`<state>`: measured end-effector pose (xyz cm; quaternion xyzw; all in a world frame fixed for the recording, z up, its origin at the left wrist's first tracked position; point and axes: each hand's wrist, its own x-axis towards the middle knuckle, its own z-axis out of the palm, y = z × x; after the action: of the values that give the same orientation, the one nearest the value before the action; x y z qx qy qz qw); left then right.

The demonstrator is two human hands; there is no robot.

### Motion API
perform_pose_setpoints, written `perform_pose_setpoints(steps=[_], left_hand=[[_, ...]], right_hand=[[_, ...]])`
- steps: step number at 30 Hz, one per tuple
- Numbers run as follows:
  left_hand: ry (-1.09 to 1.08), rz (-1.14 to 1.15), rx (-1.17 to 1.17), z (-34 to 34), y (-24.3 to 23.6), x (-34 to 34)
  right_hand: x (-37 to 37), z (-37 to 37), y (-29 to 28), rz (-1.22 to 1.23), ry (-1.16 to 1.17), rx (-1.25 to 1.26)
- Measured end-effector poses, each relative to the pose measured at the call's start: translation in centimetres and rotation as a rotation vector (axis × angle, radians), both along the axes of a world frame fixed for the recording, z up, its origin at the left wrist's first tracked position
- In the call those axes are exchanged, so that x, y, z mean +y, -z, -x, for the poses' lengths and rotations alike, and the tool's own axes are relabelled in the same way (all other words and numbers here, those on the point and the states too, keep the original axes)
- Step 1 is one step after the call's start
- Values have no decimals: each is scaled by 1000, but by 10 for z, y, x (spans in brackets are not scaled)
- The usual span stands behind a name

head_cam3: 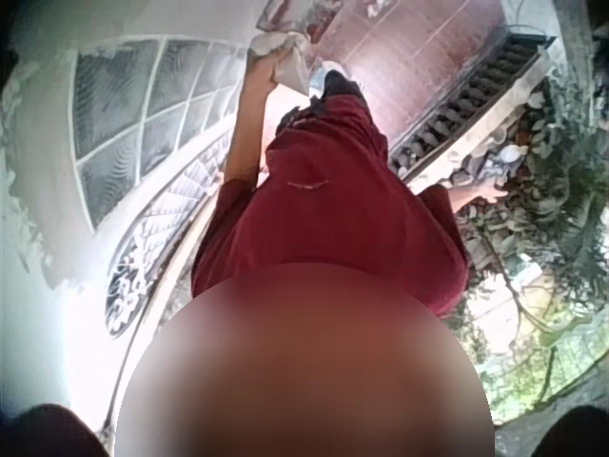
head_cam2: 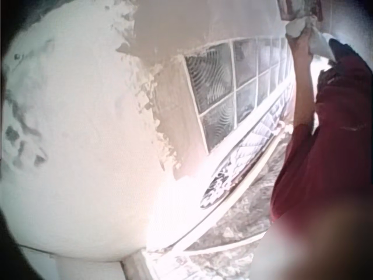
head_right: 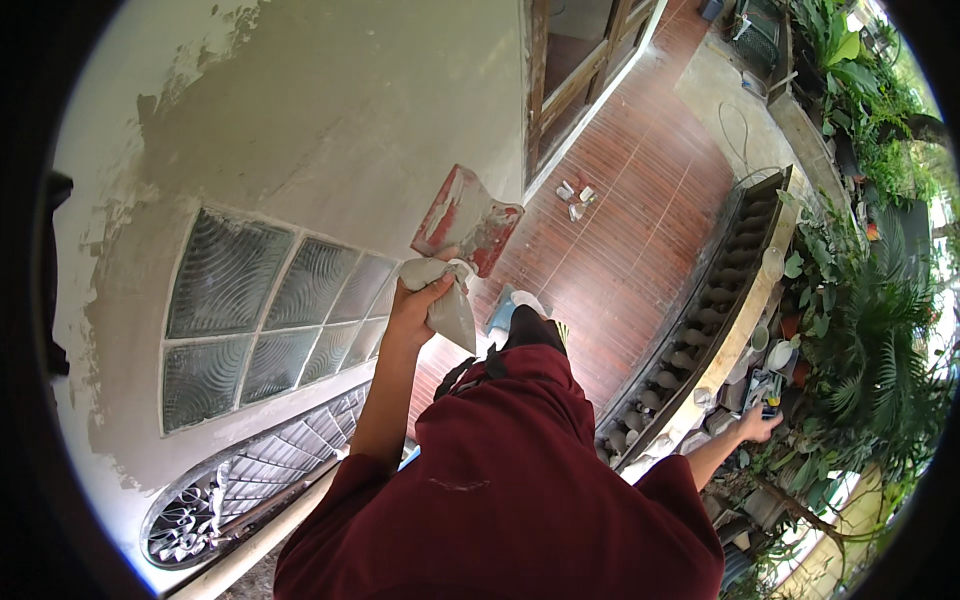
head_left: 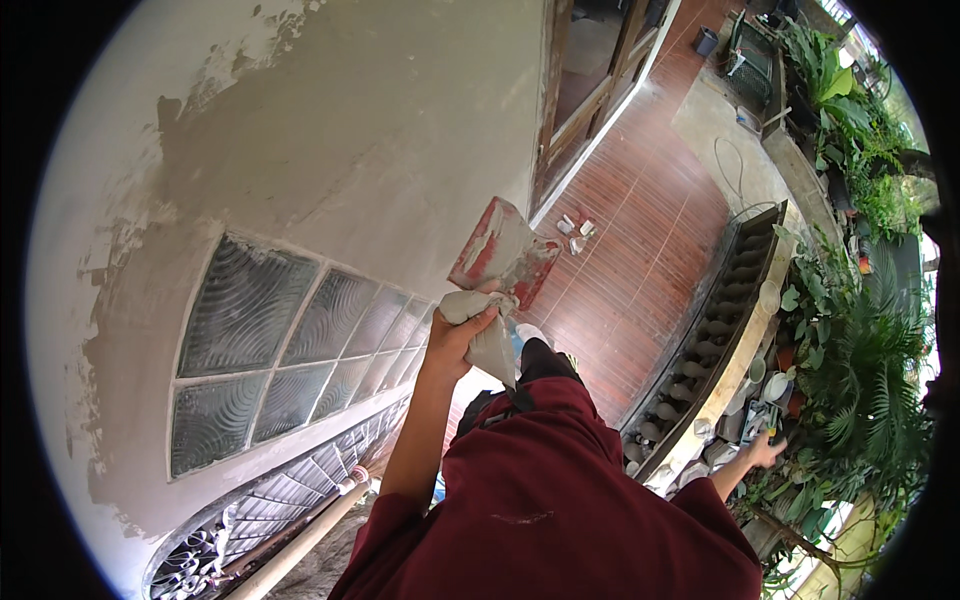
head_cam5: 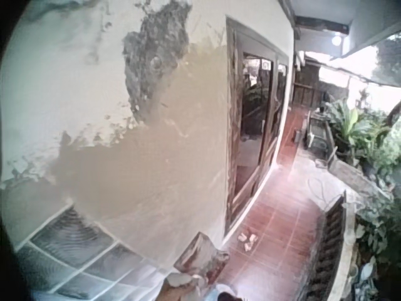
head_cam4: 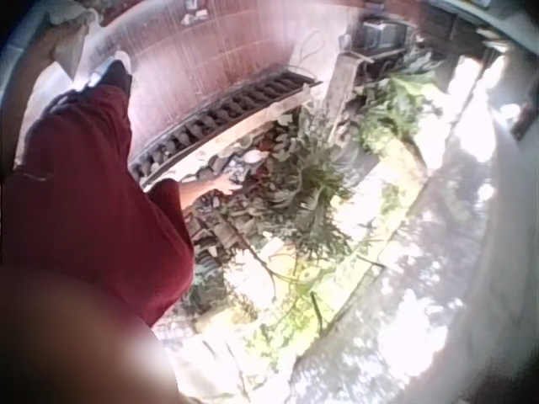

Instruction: The person applies plaster to a wall using a trowel and a bag of plaster. They repeatedly scoop plaster from the bag onto the trowel and spread it onto the wall surface, smoothing the material with the trowel.

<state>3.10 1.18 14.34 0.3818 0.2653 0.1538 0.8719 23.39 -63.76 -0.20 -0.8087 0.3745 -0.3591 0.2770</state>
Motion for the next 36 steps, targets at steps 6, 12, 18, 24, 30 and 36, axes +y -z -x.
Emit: perform_pose_setpoints(steps=[6,12,18,24,30,36], left_hand=[[-10,-15,-40,-4,-2,-4],[33,-89,-24,4,-15,-5],[-42,-275,97,33,-26,0],[-116,-363,19,77,-33,10],[-414,-87,-151,113,-9,13],[-689,279,-285,141,25,14]], right_hand=[[72,5,23,-225,-610,334],[413,35,-58,-1166,-1709,442],[545,87,-145,-1849,-1807,621],[589,83,-173,-1986,-1675,646],[640,51,-217,-1898,-1866,224],[667,30,-264,-1678,-1925,-105]])
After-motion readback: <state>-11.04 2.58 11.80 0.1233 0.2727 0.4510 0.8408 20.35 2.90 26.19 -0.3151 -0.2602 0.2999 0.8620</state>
